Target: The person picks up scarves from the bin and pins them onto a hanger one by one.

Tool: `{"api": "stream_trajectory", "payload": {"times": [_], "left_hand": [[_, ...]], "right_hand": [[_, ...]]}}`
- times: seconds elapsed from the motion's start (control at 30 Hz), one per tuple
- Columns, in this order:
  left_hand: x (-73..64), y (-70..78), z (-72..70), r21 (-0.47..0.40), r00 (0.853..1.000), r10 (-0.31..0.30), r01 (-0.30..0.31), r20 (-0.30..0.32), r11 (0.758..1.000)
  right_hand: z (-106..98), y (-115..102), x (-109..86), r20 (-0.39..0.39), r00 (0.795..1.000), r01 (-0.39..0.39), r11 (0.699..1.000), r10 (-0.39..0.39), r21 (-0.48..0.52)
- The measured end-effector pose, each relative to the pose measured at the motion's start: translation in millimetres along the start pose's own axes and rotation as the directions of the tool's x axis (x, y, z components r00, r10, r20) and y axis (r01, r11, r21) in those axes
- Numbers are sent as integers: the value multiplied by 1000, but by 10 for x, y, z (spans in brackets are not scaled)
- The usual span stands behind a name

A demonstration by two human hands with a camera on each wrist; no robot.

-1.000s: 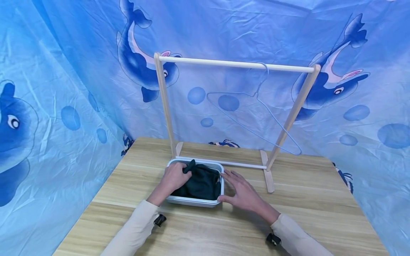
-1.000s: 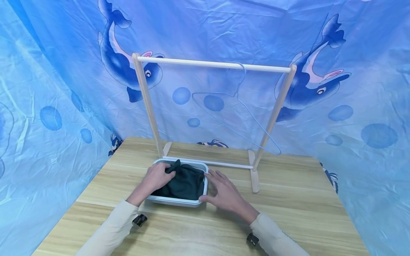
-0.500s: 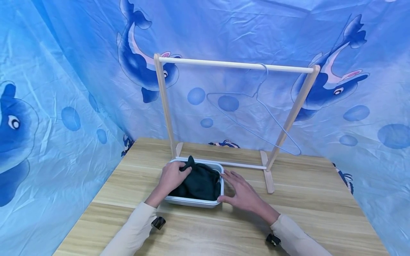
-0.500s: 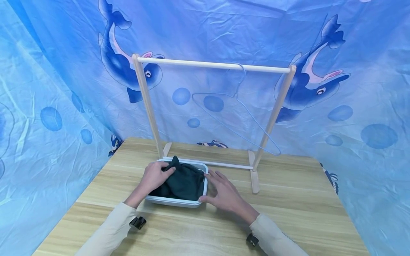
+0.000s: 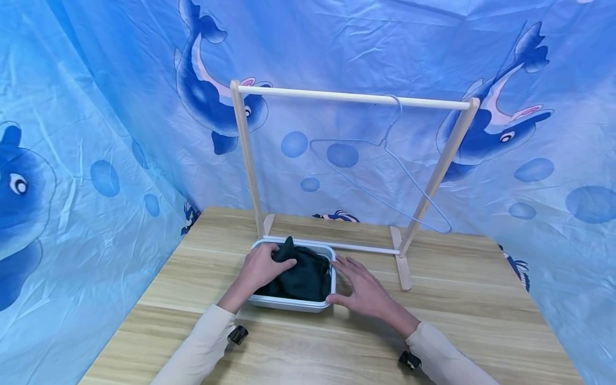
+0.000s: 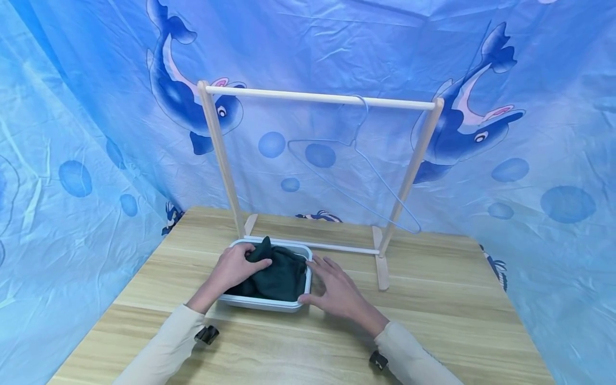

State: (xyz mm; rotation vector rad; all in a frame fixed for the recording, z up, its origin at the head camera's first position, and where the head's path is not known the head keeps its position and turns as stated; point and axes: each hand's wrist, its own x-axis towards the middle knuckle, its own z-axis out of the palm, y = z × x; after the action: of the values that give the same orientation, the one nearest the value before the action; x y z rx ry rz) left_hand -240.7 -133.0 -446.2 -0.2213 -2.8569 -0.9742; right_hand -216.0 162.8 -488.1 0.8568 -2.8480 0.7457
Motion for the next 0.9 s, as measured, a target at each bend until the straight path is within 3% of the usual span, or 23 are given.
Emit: {"api": "stream_trajectory", "payload": {"times": [0.1, 0.2, 0.3, 0.43, 0.63, 0.9], "left_hand": [[-1, 0, -2, 25, 999, -30, 29, 31, 999], [1, 1, 5, 41, 1000, -10, 9, 21, 999], [1, 2, 18, 23, 999, 47, -47, -22, 999], [-11, 3, 30, -19, 986, 111, -114, -123, 993], [-63, 32, -16, -73, 961, 135, -156, -240, 985], [-99, 95, -179, -153, 966, 119, -157, -230, 976]], "right_hand": [[-1, -2, 1, -4, 1000, -1, 1000, 1, -4], [-7, -12, 1, -5, 1000, -3, 1000, 3, -2], [-19, -26, -4, -1, 1000, -5, 1000, 5, 7], [-30, -34, -13, 6, 1000, -12, 1000, 12, 15], [-20, -17, -11, -1, 1000, -3, 1000, 3, 10], [-17, -18, -6, -2, 1000, 7, 1000, -7, 10]]}}
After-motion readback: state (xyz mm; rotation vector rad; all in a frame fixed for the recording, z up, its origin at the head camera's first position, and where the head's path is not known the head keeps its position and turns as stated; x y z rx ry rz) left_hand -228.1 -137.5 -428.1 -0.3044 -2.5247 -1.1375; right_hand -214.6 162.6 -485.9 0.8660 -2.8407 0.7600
